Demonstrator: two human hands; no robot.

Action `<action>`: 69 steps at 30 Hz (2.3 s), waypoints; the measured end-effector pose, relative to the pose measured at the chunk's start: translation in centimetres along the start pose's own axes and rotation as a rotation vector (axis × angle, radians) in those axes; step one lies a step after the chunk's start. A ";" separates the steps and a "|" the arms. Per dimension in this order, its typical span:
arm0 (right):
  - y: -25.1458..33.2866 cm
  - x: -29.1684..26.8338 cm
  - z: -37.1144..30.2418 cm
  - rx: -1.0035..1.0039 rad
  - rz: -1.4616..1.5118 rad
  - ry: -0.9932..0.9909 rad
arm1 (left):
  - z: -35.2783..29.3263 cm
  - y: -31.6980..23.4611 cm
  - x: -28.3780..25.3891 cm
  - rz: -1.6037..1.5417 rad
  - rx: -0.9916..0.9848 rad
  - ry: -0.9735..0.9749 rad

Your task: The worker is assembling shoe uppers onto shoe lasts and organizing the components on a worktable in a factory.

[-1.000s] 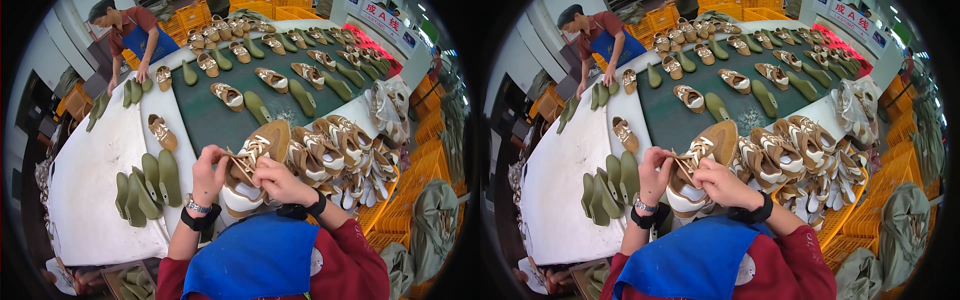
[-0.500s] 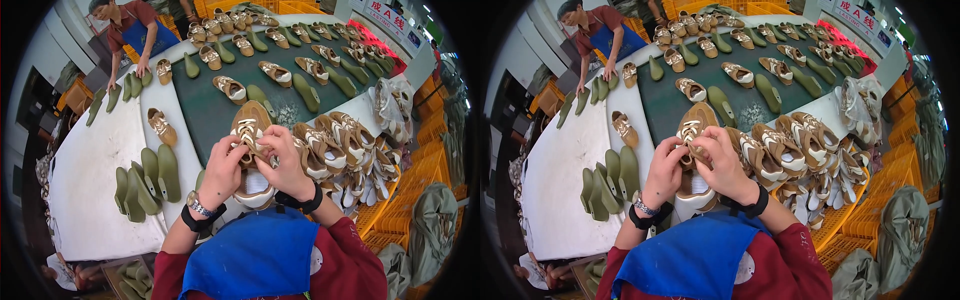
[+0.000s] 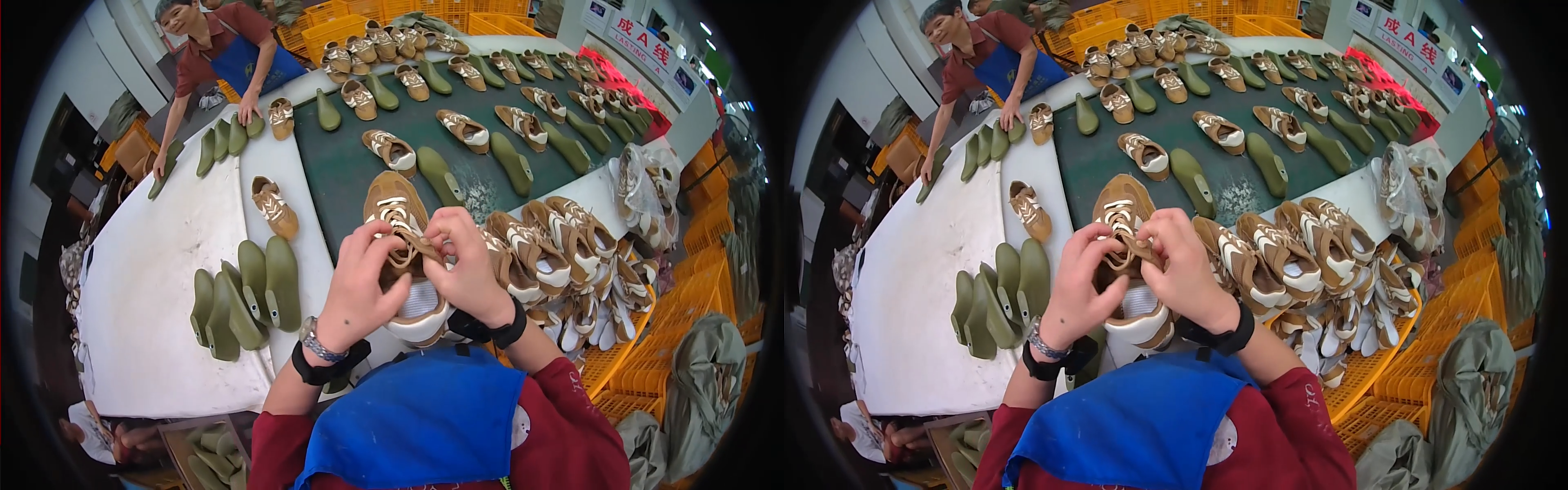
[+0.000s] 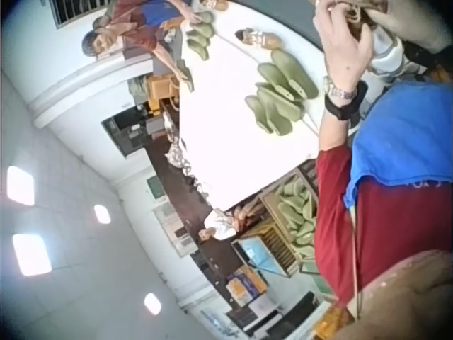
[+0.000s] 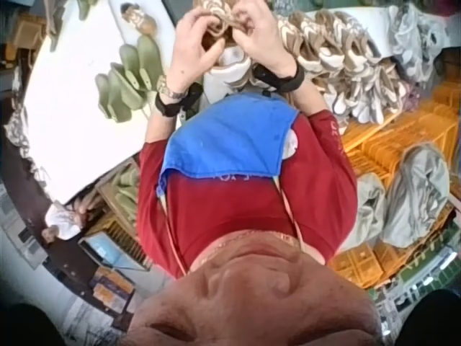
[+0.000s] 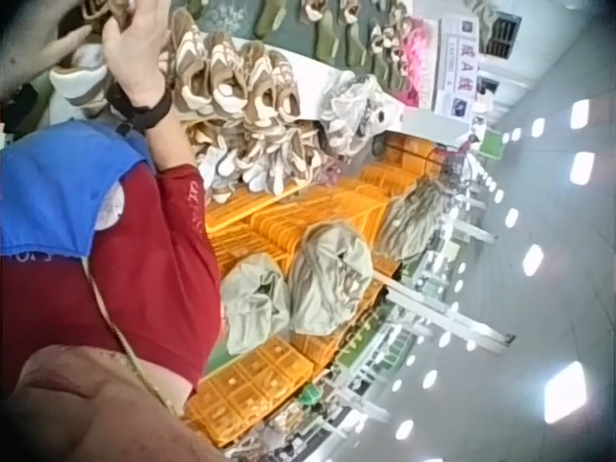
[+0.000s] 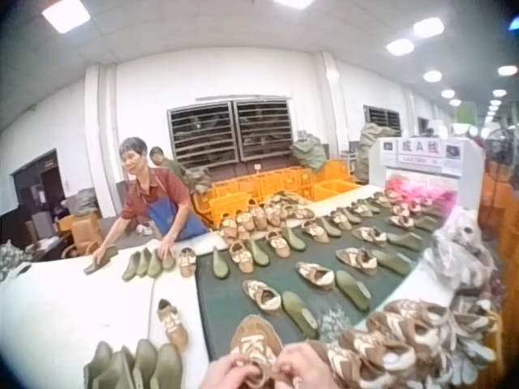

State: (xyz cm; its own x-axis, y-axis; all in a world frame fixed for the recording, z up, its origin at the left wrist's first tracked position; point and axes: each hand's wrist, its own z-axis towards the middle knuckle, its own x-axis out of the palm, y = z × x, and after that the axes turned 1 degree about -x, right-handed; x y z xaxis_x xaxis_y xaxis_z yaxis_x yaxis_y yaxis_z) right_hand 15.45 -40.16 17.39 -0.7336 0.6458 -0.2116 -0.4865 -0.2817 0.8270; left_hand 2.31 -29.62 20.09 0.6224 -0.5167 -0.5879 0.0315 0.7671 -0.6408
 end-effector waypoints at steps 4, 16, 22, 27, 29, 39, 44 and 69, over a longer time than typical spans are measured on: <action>0.2 0.6 0.0 -0.057 -0.049 -0.037 | -0.1 0.7 0.4 0.143 0.065 -0.020; 0.5 1.5 0.2 0.063 -0.078 0.067 | -0.8 2.9 1.3 0.445 0.181 0.070; -0.2 0.5 0.7 0.117 0.110 0.086 | -0.3 5.7 -0.9 -0.311 -0.272 -0.035; 4.2 0.3 -0.8 -0.282 -0.369 0.142 | -1.2 4.1 -2.0 0.048 -0.038 -0.177; 4.9 -0.1 -1.8 -0.297 -0.354 0.180 | -1.2 3.5 -2.8 0.113 -0.001 -0.260; 3.3 2.0 -1.2 -0.281 -0.282 0.522 | -2.3 4.6 -4.4 0.087 -0.010 -0.125; 0.6 0.2 -0.1 0.144 -0.244 0.470 | -7.6 13.2 -7.9 0.266 -0.449 -0.054; -3.5 -4.5 -2.8 0.567 0.070 0.009 | -2.4 24.0 -7.2 -0.138 -0.790 0.030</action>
State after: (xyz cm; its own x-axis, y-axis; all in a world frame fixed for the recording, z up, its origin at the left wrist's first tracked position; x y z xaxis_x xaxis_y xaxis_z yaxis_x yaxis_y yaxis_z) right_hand 19.06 -44.06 14.00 -0.7600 0.6327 -0.1484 -0.1078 0.1024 0.9889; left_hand -3.33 -8.39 7.73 0.6317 -0.6057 -0.4838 -0.4632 0.2056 -0.8621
